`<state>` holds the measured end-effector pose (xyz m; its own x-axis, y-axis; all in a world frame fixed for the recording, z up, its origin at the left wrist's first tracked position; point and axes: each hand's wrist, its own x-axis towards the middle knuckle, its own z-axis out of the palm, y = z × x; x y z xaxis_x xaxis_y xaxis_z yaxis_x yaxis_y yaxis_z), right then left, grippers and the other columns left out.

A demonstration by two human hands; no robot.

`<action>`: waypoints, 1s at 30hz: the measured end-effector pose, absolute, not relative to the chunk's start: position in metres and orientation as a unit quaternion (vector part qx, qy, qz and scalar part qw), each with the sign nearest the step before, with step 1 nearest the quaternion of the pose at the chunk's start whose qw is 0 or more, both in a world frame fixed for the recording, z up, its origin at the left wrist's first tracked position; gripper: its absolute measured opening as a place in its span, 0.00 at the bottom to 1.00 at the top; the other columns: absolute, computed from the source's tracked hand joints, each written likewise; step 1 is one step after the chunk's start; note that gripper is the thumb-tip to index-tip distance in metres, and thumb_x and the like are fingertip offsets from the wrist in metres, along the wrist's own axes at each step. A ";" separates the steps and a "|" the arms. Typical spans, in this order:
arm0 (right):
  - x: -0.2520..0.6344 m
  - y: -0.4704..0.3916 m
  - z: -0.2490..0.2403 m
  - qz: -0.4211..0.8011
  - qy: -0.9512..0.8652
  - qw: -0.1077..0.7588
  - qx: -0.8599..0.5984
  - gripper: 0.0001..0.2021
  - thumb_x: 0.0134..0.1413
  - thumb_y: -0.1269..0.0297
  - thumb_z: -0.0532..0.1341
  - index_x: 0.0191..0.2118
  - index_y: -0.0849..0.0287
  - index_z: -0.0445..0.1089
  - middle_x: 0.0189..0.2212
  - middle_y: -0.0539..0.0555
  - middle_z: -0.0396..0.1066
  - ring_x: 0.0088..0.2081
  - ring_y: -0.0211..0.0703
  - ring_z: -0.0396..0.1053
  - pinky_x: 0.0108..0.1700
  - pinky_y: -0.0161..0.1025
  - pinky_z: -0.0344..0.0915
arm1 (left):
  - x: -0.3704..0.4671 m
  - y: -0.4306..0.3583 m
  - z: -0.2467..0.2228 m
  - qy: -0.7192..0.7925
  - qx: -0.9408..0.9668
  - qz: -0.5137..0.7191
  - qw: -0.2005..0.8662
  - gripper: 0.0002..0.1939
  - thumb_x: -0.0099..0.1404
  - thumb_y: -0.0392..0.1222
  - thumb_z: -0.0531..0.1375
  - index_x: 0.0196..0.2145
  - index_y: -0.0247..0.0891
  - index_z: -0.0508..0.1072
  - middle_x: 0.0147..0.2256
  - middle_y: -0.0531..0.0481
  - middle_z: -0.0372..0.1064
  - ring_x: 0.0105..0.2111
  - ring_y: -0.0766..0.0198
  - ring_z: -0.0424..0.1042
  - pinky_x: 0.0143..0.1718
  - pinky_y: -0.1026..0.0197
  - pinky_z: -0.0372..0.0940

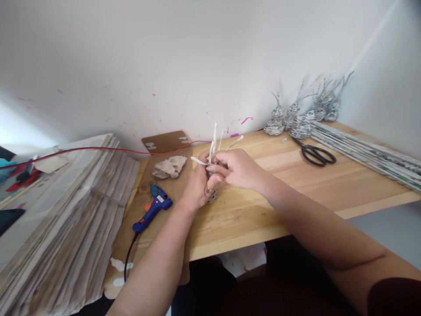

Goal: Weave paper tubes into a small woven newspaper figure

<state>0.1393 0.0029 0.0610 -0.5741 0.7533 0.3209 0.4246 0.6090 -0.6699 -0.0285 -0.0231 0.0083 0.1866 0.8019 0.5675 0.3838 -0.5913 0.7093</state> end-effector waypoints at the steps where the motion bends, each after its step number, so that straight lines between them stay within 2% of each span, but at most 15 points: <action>1: 0.141 0.003 0.062 0.307 -0.838 0.290 -0.344 0.12 0.61 0.61 0.60 0.28 0.61 0.71 0.18 0.48 0.68 0.22 0.33 0.60 0.28 0.34 0.51 | -0.029 -0.022 0.007 0.400 0.752 0.483 0.205 0.32 0.62 0.59 0.64 0.58 0.42 0.65 0.42 0.45 0.72 0.42 0.55 0.72 0.46 0.57 0.66; 5: 0.144 0.005 0.061 0.404 -0.813 0.256 -0.332 0.20 0.64 0.55 0.57 0.24 0.61 0.69 0.16 0.49 0.67 0.20 0.33 0.62 0.25 0.34 0.53 | -0.030 -0.019 0.007 0.439 0.729 0.488 0.193 0.33 0.57 0.55 0.69 0.56 0.41 0.68 0.34 0.49 0.73 0.32 0.59 0.72 0.38 0.60 0.65; 9: 0.139 0.006 0.058 0.416 -0.797 0.267 -0.349 0.20 0.62 0.54 0.58 0.23 0.61 0.69 0.15 0.48 0.65 0.19 0.32 0.59 0.24 0.34 0.51 | -0.033 -0.015 0.008 0.452 0.718 0.491 0.199 0.32 0.53 0.56 0.71 0.52 0.40 0.71 0.34 0.49 0.74 0.33 0.57 0.73 0.37 0.60 0.64; 13: 0.132 0.002 0.057 0.383 -0.789 0.285 -0.387 0.16 0.60 0.56 0.60 0.25 0.61 0.69 0.14 0.46 0.61 0.19 0.32 0.56 0.24 0.34 0.49 | -0.033 -0.012 0.006 0.444 0.754 0.441 0.202 0.21 0.54 0.54 0.71 0.40 0.38 0.75 0.32 0.49 0.74 0.32 0.58 0.72 0.35 0.60 0.63; 17: 0.132 0.002 0.058 0.374 -0.796 0.282 -0.383 0.16 0.58 0.56 0.62 0.24 0.61 0.68 0.15 0.45 0.59 0.19 0.31 0.55 0.24 0.34 0.48 | -0.031 -0.011 0.001 0.469 0.756 0.435 0.136 0.13 0.56 0.49 0.69 0.31 0.40 0.72 0.27 0.52 0.70 0.27 0.61 0.67 0.29 0.62 0.59; 22: 0.132 0.000 0.057 0.454 -0.764 0.281 -0.363 0.14 0.59 0.56 0.61 0.27 0.61 0.71 0.16 0.46 0.63 0.19 0.33 0.60 0.23 0.34 0.54 | -0.029 -0.013 0.001 0.534 0.717 0.447 0.041 0.08 0.56 0.38 0.67 0.33 0.40 0.71 0.30 0.49 0.70 0.31 0.56 0.69 0.31 0.60 0.58; 24: 0.129 -0.003 0.056 0.475 -0.739 0.303 -0.369 0.12 0.59 0.58 0.61 0.29 0.60 0.70 0.16 0.46 0.64 0.18 0.33 0.61 0.22 0.34 0.56 | -0.026 -0.014 0.003 0.540 0.700 0.466 0.038 0.09 0.55 0.35 0.66 0.34 0.40 0.71 0.31 0.48 0.70 0.32 0.56 0.69 0.32 0.60 0.58; 27: 0.124 -0.008 0.057 0.492 -0.717 0.332 -0.366 0.12 0.60 0.59 0.60 0.27 0.59 0.67 0.14 0.44 0.60 0.16 0.32 0.58 0.21 0.33 0.54 | -0.020 -0.017 0.004 0.542 0.685 0.483 0.051 0.07 0.57 0.34 0.64 0.30 0.40 0.68 0.27 0.51 0.67 0.28 0.58 0.65 0.30 0.60 0.56; 30: 0.125 -0.010 0.061 0.479 -0.740 0.316 -0.350 0.14 0.62 0.59 0.58 0.26 0.59 0.65 0.14 0.44 0.61 0.17 0.33 0.60 0.23 0.33 0.55 | -0.019 -0.018 0.005 0.545 0.686 0.478 0.054 0.09 0.56 0.33 0.64 0.28 0.41 0.66 0.25 0.52 0.64 0.26 0.60 0.63 0.29 0.61 0.54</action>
